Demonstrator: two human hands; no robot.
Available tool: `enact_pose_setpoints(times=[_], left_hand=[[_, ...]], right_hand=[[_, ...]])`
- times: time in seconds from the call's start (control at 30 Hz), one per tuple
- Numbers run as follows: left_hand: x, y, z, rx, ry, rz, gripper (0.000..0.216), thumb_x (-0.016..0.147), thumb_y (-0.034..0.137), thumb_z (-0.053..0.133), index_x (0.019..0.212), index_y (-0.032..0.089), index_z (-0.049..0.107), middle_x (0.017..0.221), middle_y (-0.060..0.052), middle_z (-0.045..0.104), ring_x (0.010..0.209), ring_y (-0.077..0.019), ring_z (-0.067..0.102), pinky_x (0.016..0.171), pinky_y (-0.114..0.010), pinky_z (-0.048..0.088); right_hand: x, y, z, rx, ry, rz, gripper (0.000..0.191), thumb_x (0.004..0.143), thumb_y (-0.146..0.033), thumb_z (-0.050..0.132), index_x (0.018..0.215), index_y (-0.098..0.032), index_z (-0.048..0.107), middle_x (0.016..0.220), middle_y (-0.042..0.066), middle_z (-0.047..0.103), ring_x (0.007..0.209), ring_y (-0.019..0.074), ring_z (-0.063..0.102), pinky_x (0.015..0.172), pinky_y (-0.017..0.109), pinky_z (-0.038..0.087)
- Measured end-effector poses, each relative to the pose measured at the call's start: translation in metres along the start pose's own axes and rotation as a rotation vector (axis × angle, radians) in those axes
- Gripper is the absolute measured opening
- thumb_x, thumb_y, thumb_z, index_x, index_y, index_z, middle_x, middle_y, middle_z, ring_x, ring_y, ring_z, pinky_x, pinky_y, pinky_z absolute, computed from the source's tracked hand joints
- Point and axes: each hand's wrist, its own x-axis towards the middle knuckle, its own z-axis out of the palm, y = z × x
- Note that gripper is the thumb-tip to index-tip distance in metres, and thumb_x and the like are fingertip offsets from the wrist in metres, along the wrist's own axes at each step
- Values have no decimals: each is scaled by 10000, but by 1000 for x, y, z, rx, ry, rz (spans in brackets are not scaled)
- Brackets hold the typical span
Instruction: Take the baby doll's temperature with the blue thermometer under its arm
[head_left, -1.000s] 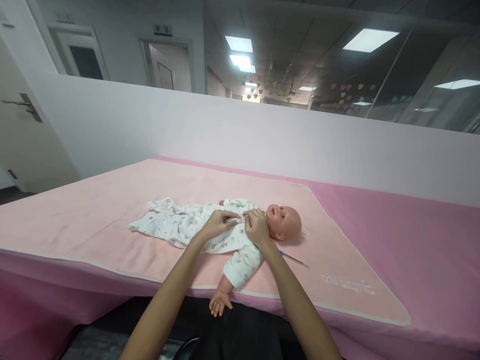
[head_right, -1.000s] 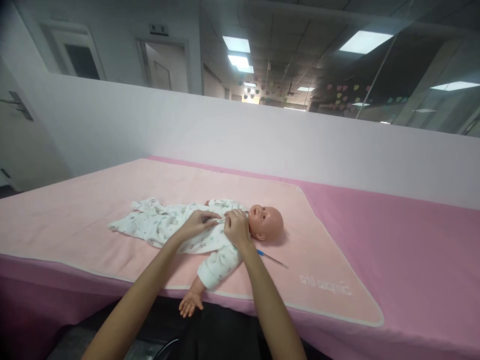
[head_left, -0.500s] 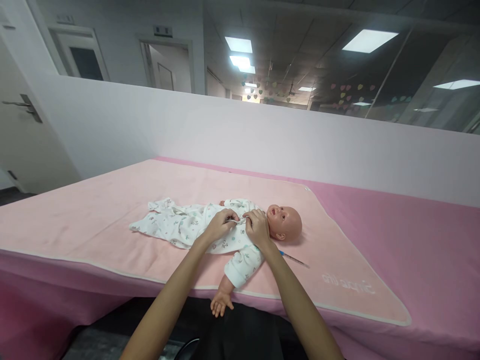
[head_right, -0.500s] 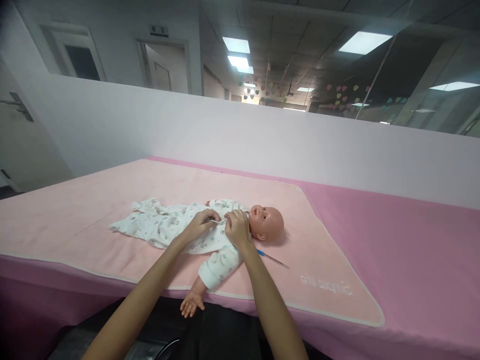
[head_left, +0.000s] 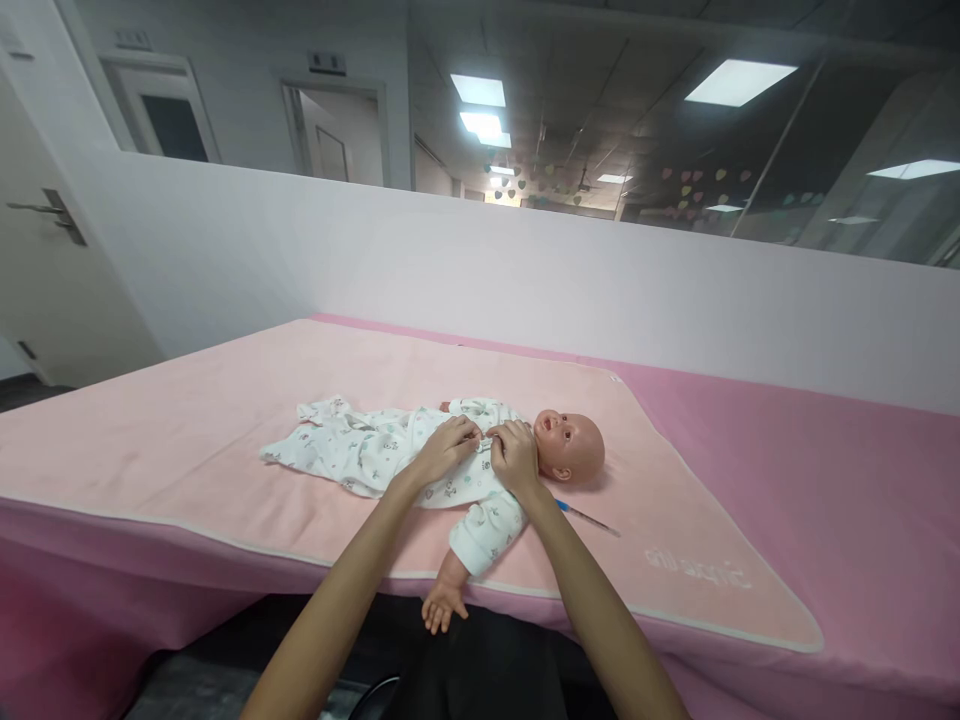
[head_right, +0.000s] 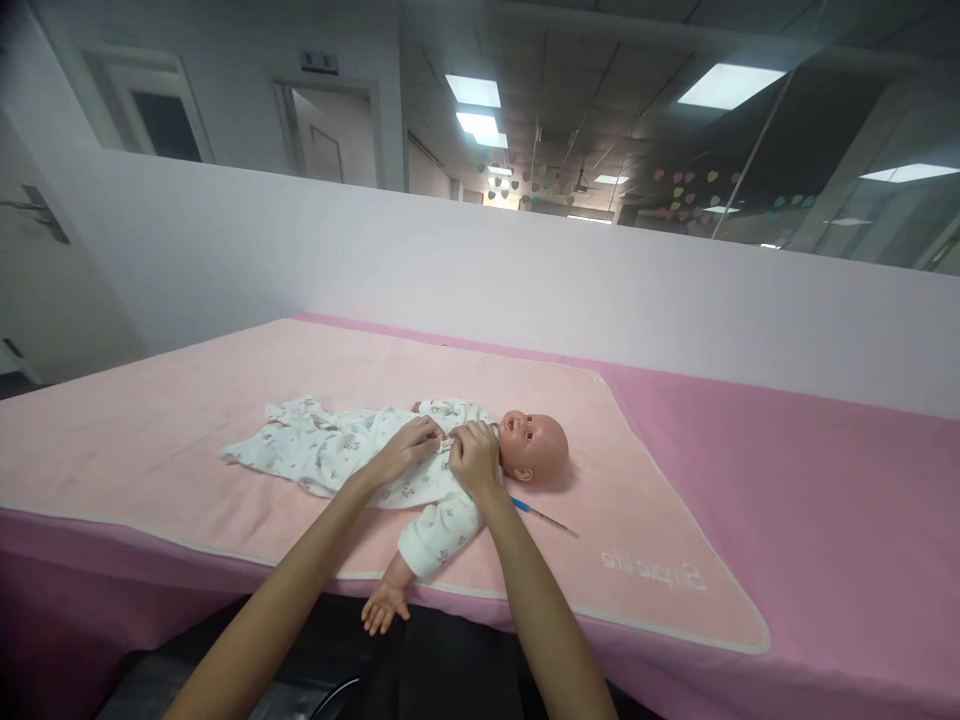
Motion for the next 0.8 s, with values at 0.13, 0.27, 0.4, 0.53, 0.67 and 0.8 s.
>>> enact_pose_setpoints(times=[0.13, 0.27, 0.4, 0.53, 0.67, 0.8], left_hand=[[-1, 0, 3, 40, 144, 37, 231, 838, 375, 429, 819, 206, 584, 822, -14, 520, 797, -154, 496, 812, -319, 387], [0, -2, 6, 211, 153, 97, 173, 782, 352, 523, 756, 232, 646, 820, -13, 543, 823, -165, 507, 910, -367, 334], [-2, -2, 7, 301, 142, 126, 154, 761, 344, 542, 785, 237, 650, 821, -15, 571, 842, -176, 512, 887, -362, 348], [-11, -4, 1, 388, 170, 119, 209, 765, 381, 526, 836, 213, 629, 819, -37, 590, 848, -197, 509, 813, -350, 371], [-26, -10, -6, 440, 215, 79, 237, 778, 385, 495, 878, 211, 621, 848, -47, 590, 818, -192, 511, 792, -351, 364], [-36, -10, -10, 472, 250, 39, 208, 769, 314, 479, 899, 203, 599, 841, -43, 583, 805, -195, 501, 770, -350, 360]], right_hand=[[0, 0, 0, -2, 15, 21, 210, 740, -79, 412, 747, -185, 593, 723, 33, 578, 750, 178, 469, 723, 296, 329], [0, -1, -2, 18, 14, 40, 230, 731, -66, 394, 750, -181, 592, 735, 36, 573, 767, 178, 471, 734, 295, 341], [1, 2, -2, 28, 17, 63, 292, 725, -27, 345, 785, -176, 589, 760, 41, 571, 782, 179, 476, 737, 295, 358], [2, 4, -2, -33, 14, 90, 320, 715, -3, 347, 872, -164, 574, 833, 61, 569, 827, 192, 477, 765, 308, 368], [1, -10, 0, -162, -3, 11, 298, 722, -13, 383, 917, -156, 558, 900, 96, 555, 865, 221, 459, 784, 353, 355], [1, -38, 7, -111, -73, -192, 227, 780, -89, 399, 929, -164, 552, 877, 88, 553, 869, 215, 460, 806, 359, 347]])
